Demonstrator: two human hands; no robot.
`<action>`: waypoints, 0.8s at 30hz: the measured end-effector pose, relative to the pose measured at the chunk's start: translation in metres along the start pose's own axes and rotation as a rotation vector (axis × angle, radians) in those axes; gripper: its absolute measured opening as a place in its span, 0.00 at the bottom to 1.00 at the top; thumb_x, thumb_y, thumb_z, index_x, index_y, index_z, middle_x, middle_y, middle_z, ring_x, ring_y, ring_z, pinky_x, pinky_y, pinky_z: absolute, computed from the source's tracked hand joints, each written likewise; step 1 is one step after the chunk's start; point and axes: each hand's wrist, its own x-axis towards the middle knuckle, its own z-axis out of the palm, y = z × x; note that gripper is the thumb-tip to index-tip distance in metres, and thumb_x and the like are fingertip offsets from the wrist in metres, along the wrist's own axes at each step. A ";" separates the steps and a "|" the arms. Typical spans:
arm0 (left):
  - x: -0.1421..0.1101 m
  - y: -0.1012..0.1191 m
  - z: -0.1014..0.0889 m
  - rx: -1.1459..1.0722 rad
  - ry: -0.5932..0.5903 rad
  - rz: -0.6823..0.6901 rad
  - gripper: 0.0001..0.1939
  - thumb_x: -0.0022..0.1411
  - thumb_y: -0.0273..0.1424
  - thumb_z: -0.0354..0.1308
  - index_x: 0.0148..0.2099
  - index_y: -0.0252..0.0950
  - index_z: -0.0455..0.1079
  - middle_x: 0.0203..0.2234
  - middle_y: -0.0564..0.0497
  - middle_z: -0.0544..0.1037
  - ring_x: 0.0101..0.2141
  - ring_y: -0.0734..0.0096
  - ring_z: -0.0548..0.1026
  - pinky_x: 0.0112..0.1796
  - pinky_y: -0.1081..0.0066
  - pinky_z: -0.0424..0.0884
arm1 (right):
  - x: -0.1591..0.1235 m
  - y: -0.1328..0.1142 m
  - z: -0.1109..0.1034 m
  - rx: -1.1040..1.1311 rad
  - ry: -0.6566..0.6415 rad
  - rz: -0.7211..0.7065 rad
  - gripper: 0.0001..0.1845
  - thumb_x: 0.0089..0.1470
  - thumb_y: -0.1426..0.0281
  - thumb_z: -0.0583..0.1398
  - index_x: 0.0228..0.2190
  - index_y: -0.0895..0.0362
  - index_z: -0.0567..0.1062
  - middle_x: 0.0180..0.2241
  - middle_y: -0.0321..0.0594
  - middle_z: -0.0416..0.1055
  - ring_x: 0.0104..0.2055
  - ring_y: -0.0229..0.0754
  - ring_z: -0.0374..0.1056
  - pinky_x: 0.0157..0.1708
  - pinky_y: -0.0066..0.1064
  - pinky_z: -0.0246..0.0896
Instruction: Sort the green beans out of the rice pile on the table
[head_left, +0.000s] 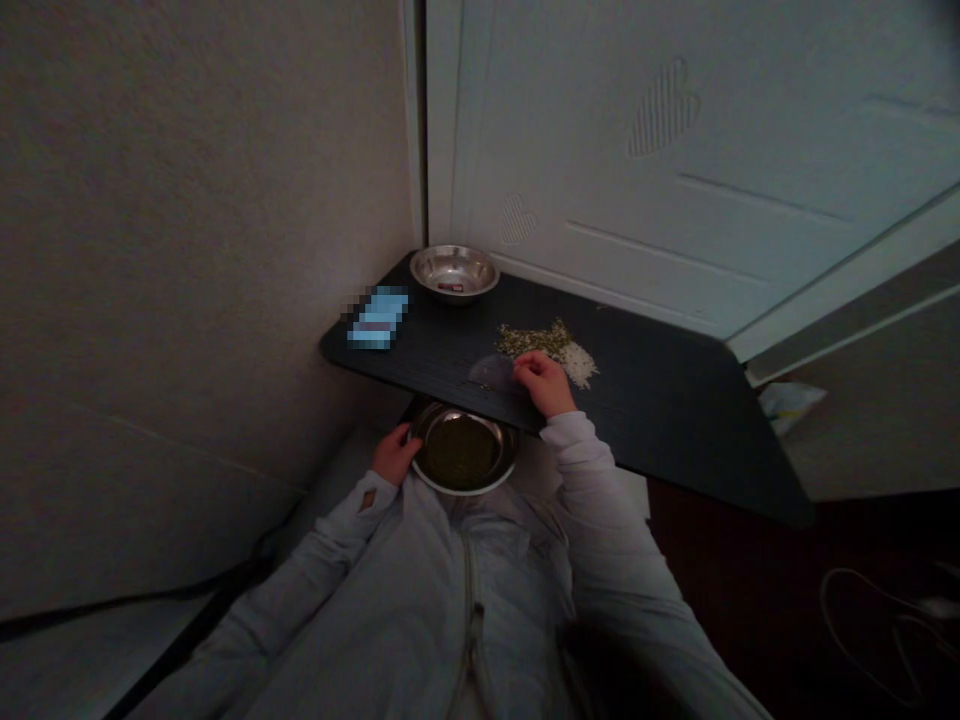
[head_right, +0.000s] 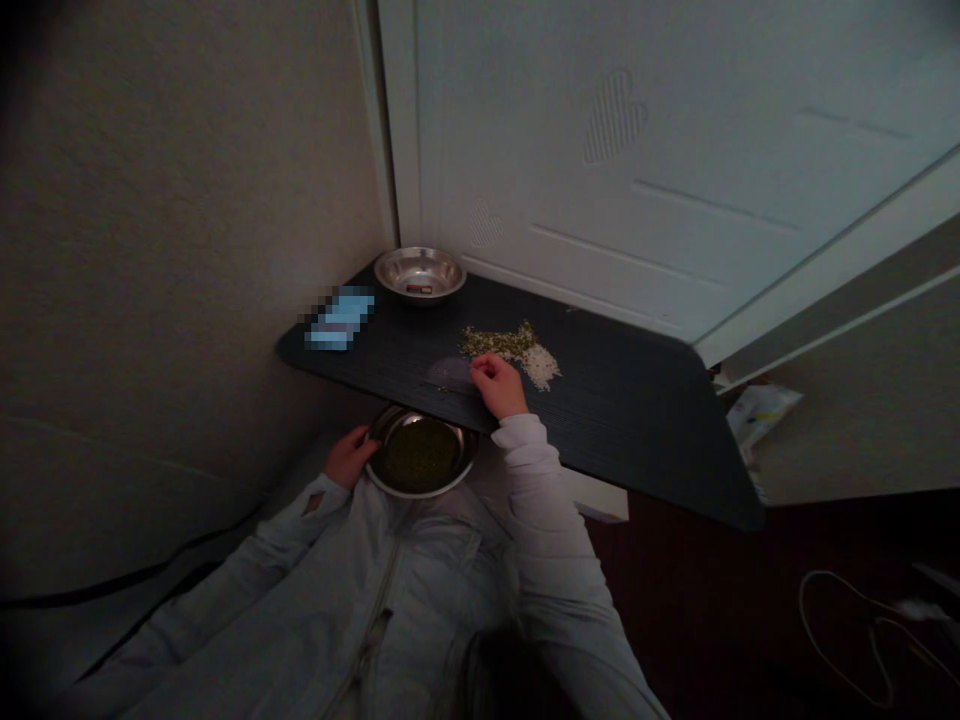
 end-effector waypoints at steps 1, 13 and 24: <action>0.000 0.000 0.000 0.002 -0.003 -0.004 0.19 0.42 0.35 0.47 0.37 0.31 0.66 0.29 0.50 0.73 0.32 0.68 0.68 0.35 0.72 0.63 | 0.000 0.000 0.000 -0.005 0.001 0.001 0.04 0.36 0.70 0.53 0.21 0.57 0.64 0.16 0.30 0.61 0.21 0.32 0.57 0.24 0.25 0.51; 0.002 -0.005 0.000 0.023 0.011 0.002 0.19 0.42 0.36 0.48 0.37 0.32 0.66 0.28 0.51 0.72 0.32 0.68 0.68 0.35 0.71 0.63 | 0.000 0.001 -0.002 -0.004 0.064 0.012 0.03 0.35 0.71 0.51 0.20 0.56 0.63 0.16 0.29 0.60 0.20 0.32 0.56 0.24 0.25 0.51; 0.002 -0.004 0.000 -0.003 0.007 0.000 0.18 0.41 0.35 0.49 0.36 0.33 0.66 0.29 0.51 0.73 0.32 0.67 0.68 0.35 0.71 0.63 | -0.004 -0.003 -0.006 -0.080 0.180 0.042 0.03 0.37 0.70 0.50 0.17 0.56 0.60 0.14 0.29 0.55 0.19 0.32 0.52 0.21 0.24 0.48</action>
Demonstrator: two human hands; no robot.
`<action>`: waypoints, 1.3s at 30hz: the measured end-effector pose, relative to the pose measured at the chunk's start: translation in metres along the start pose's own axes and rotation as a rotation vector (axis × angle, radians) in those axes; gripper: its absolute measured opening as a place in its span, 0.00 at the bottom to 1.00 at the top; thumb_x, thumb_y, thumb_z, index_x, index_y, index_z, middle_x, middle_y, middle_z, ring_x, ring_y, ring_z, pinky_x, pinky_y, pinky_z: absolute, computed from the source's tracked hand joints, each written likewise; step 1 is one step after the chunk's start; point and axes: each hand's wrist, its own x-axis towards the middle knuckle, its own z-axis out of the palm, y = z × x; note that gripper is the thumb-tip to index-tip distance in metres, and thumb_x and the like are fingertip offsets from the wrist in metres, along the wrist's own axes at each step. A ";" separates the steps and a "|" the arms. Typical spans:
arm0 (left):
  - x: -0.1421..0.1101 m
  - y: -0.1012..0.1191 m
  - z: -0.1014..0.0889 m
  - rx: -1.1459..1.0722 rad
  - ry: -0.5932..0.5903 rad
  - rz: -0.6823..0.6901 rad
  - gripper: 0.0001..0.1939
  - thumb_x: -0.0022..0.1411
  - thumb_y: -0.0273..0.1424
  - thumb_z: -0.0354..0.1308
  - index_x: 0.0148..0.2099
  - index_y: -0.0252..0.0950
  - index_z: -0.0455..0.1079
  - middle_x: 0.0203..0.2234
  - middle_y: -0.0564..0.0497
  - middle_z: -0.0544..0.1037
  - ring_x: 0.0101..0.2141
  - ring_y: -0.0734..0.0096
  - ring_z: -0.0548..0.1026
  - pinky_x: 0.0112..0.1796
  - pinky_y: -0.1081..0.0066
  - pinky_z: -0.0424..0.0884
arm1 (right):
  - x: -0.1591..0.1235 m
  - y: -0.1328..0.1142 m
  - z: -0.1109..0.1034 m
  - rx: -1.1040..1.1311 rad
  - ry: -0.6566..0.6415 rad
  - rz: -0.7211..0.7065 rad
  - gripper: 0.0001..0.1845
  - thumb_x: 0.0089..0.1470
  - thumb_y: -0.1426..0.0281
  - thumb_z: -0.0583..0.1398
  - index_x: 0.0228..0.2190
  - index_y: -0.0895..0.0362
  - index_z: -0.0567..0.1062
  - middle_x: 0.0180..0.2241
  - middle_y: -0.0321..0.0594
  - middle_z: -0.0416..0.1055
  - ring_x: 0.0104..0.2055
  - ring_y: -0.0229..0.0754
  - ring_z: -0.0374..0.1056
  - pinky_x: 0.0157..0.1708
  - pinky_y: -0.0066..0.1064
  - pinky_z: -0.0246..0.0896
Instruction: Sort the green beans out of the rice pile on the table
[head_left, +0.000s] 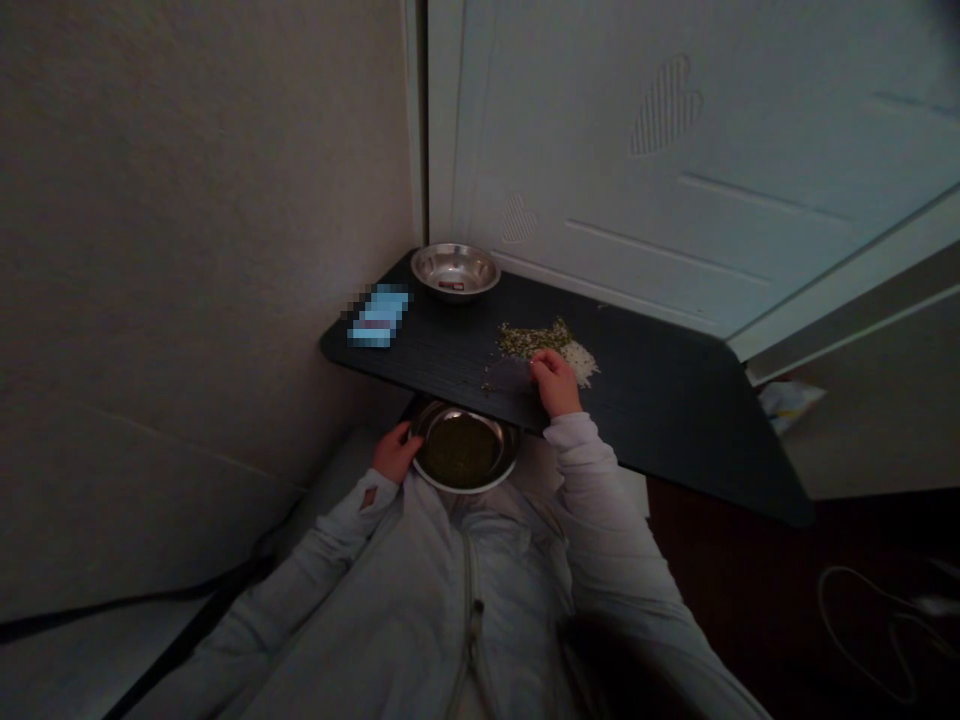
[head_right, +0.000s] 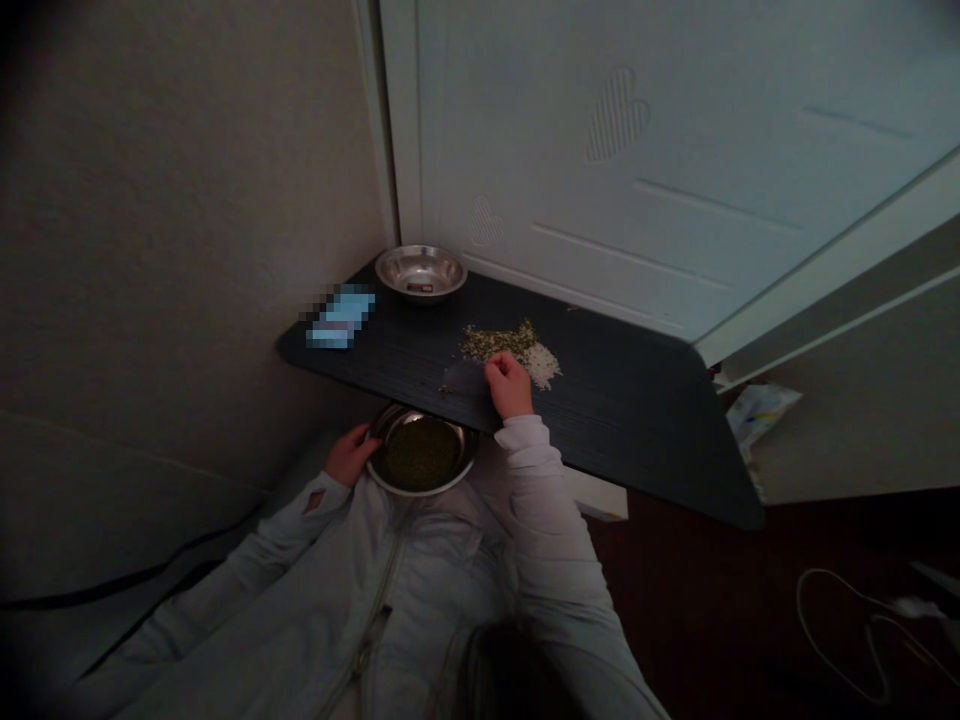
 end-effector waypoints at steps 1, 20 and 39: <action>0.000 0.000 0.000 -0.001 0.000 0.003 0.18 0.41 0.35 0.49 0.36 0.33 0.66 0.29 0.51 0.73 0.32 0.67 0.68 0.35 0.71 0.63 | 0.000 0.000 0.000 0.003 0.003 0.003 0.03 0.37 0.70 0.49 0.17 0.56 0.60 0.14 0.29 0.55 0.19 0.32 0.52 0.20 0.24 0.48; -0.002 0.003 -0.001 0.032 0.008 -0.001 0.18 0.41 0.36 0.48 0.35 0.33 0.66 0.26 0.52 0.72 0.30 0.68 0.68 0.32 0.72 0.63 | 0.000 0.001 -0.001 -0.004 0.013 -0.002 0.04 0.36 0.70 0.49 0.16 0.56 0.60 0.14 0.29 0.54 0.19 0.32 0.52 0.20 0.24 0.47; -0.001 0.002 -0.001 0.064 -0.012 0.006 0.19 0.42 0.35 0.47 0.36 0.31 0.66 0.28 0.51 0.72 0.32 0.68 0.68 0.33 0.71 0.63 | -0.007 0.001 -0.007 -0.150 0.095 0.015 0.05 0.36 0.69 0.50 0.16 0.57 0.62 0.15 0.30 0.57 0.21 0.33 0.54 0.24 0.25 0.49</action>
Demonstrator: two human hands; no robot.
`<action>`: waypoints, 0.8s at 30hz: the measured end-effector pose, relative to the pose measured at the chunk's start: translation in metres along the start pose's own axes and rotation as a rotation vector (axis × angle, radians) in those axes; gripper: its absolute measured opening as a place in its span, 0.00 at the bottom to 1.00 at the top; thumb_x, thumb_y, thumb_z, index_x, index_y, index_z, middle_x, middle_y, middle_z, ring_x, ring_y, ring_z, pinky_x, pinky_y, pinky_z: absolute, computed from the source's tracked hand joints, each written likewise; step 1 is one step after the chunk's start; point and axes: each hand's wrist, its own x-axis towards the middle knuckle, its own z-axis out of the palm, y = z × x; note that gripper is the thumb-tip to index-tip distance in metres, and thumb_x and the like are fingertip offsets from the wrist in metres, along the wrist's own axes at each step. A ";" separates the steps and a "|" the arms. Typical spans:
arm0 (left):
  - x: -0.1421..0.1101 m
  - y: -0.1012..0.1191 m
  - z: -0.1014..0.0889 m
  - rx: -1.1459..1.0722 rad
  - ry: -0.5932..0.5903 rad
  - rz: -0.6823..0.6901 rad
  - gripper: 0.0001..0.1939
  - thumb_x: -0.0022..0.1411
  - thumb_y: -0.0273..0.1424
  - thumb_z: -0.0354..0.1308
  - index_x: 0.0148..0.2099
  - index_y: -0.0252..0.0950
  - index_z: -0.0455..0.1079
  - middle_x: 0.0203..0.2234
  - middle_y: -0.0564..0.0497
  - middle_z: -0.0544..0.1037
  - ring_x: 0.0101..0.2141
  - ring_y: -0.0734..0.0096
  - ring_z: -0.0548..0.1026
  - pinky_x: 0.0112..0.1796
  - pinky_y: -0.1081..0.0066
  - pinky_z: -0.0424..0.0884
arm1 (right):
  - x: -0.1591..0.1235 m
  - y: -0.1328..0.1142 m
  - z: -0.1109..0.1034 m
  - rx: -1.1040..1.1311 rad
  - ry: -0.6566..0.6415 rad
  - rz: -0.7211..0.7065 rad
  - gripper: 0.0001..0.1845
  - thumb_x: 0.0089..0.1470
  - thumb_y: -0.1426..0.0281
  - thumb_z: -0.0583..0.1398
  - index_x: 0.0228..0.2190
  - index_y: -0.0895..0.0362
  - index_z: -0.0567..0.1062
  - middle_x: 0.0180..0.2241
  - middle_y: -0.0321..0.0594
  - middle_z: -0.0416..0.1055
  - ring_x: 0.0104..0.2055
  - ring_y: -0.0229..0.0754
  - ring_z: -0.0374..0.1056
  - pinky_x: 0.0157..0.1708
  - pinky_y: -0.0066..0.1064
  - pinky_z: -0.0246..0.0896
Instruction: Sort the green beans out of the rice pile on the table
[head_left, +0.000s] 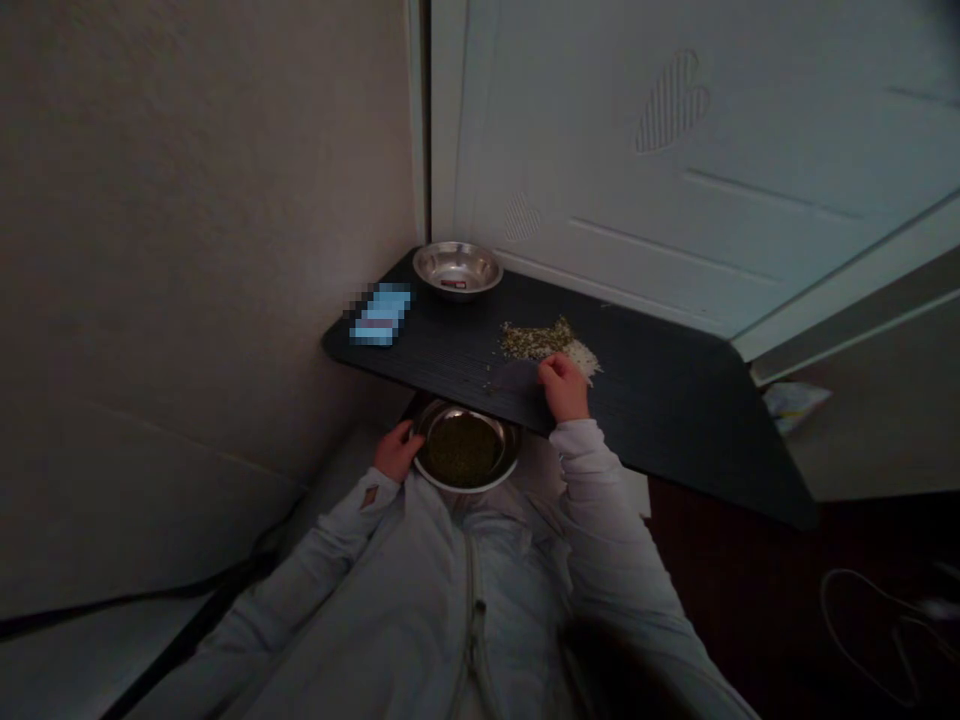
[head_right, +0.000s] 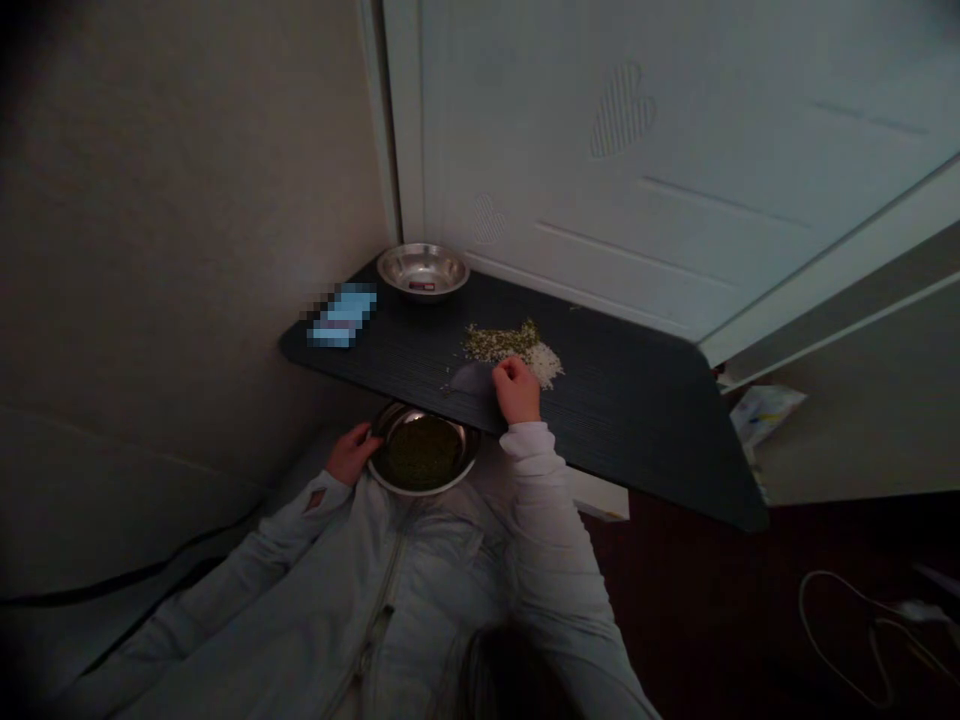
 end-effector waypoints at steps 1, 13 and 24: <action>0.000 0.001 0.000 0.002 0.000 0.004 0.19 0.42 0.36 0.47 0.37 0.31 0.66 0.28 0.51 0.72 0.32 0.68 0.67 0.34 0.71 0.62 | 0.000 0.001 0.001 -0.002 -0.020 0.003 0.05 0.36 0.69 0.50 0.16 0.57 0.62 0.15 0.29 0.58 0.20 0.33 0.54 0.23 0.25 0.49; 0.001 -0.003 0.001 -0.044 0.005 0.018 0.18 0.42 0.36 0.48 0.36 0.32 0.66 0.28 0.51 0.72 0.32 0.68 0.68 0.34 0.72 0.63 | -0.004 0.001 0.000 0.015 -0.236 -0.033 0.04 0.37 0.70 0.51 0.18 0.57 0.64 0.15 0.29 0.60 0.20 0.32 0.56 0.22 0.24 0.50; -0.002 0.008 0.000 -0.060 0.010 -0.023 0.17 0.41 0.34 0.48 0.35 0.32 0.66 0.27 0.52 0.72 0.31 0.69 0.68 0.33 0.72 0.63 | -0.018 -0.005 -0.004 0.101 -0.432 -0.058 0.02 0.37 0.71 0.53 0.20 0.57 0.64 0.16 0.30 0.63 0.20 0.31 0.58 0.22 0.23 0.50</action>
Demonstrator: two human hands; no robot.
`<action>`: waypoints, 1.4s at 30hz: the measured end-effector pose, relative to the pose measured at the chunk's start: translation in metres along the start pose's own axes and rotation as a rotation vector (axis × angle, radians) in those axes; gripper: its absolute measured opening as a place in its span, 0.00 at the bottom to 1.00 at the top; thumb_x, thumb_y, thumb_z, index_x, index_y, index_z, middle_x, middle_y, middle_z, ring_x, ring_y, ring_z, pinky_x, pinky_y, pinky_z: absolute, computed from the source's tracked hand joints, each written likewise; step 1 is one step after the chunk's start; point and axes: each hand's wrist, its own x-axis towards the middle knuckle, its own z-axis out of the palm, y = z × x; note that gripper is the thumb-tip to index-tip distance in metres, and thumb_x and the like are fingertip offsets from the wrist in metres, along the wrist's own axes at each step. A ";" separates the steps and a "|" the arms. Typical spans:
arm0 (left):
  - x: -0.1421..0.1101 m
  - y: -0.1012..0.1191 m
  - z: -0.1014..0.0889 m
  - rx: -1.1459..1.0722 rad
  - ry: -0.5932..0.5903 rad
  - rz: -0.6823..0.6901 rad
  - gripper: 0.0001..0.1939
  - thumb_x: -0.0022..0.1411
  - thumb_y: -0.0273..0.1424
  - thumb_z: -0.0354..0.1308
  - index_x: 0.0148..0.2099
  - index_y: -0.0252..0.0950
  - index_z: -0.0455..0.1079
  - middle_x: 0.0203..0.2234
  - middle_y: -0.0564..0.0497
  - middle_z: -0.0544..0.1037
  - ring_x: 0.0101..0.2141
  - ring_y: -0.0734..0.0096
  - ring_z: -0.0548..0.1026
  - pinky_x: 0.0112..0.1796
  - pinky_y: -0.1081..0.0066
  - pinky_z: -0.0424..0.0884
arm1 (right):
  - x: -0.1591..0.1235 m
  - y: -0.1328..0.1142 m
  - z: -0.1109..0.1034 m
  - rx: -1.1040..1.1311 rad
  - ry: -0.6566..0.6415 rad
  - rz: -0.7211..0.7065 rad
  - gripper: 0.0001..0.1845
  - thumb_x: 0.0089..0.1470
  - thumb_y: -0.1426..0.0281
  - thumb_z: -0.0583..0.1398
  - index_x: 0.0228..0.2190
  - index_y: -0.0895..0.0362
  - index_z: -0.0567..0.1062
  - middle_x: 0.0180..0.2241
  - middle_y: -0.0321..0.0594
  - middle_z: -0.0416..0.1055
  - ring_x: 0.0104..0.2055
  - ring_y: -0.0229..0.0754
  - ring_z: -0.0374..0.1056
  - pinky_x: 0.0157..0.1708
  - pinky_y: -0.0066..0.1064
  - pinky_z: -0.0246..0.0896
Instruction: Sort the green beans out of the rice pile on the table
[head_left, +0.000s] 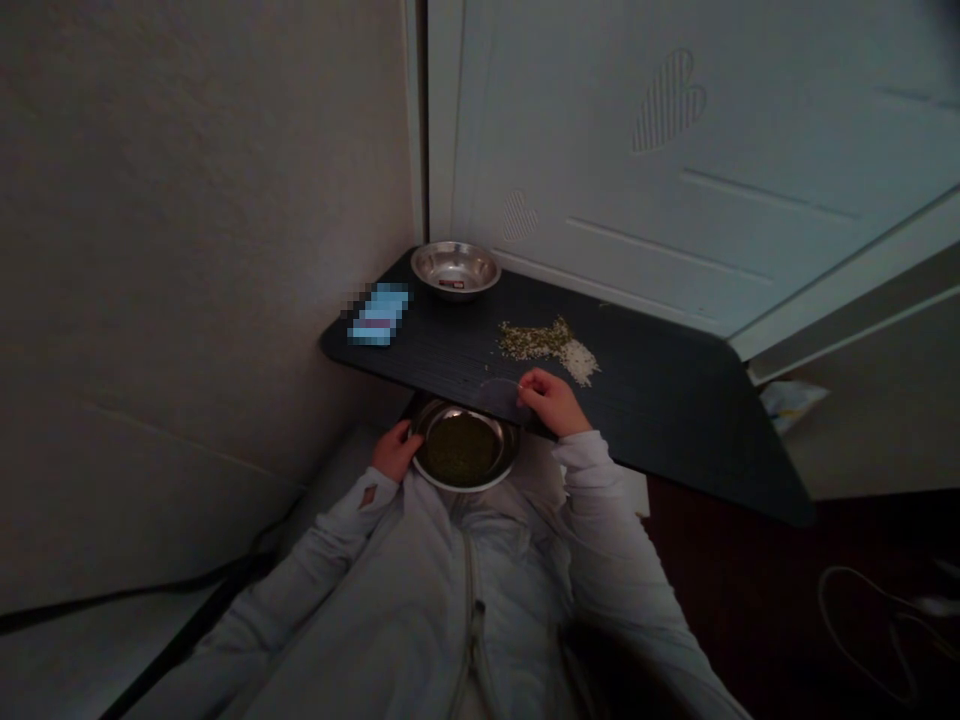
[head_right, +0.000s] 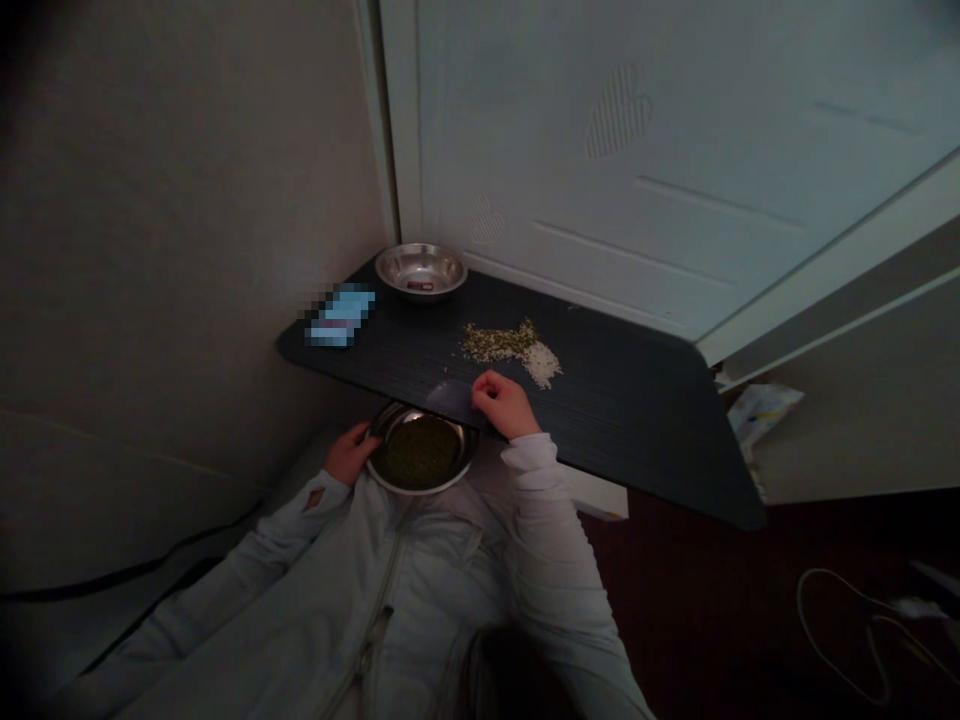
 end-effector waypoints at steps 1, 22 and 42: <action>0.001 -0.002 0.000 -0.009 0.003 0.005 0.17 0.41 0.34 0.48 0.35 0.32 0.66 0.27 0.52 0.72 0.31 0.69 0.68 0.33 0.72 0.63 | 0.000 -0.001 0.000 0.010 -0.006 0.002 0.02 0.37 0.71 0.53 0.20 0.57 0.64 0.16 0.30 0.63 0.20 0.31 0.58 0.22 0.23 0.50; 0.005 -0.015 0.000 0.012 0.000 0.031 0.17 0.42 0.36 0.48 0.35 0.34 0.66 0.27 0.53 0.72 0.31 0.69 0.68 0.34 0.72 0.63 | 0.003 0.005 -0.001 0.078 0.257 0.037 0.04 0.37 0.69 0.52 0.20 0.57 0.62 0.16 0.30 0.62 0.19 0.32 0.56 0.21 0.24 0.50; 0.001 -0.004 -0.001 0.057 0.000 0.013 0.18 0.42 0.35 0.48 0.36 0.33 0.66 0.28 0.52 0.72 0.32 0.68 0.68 0.34 0.72 0.63 | 0.021 0.000 0.012 -0.253 0.346 0.040 0.06 0.38 0.66 0.51 0.21 0.55 0.64 0.19 0.32 0.63 0.23 0.35 0.58 0.26 0.26 0.51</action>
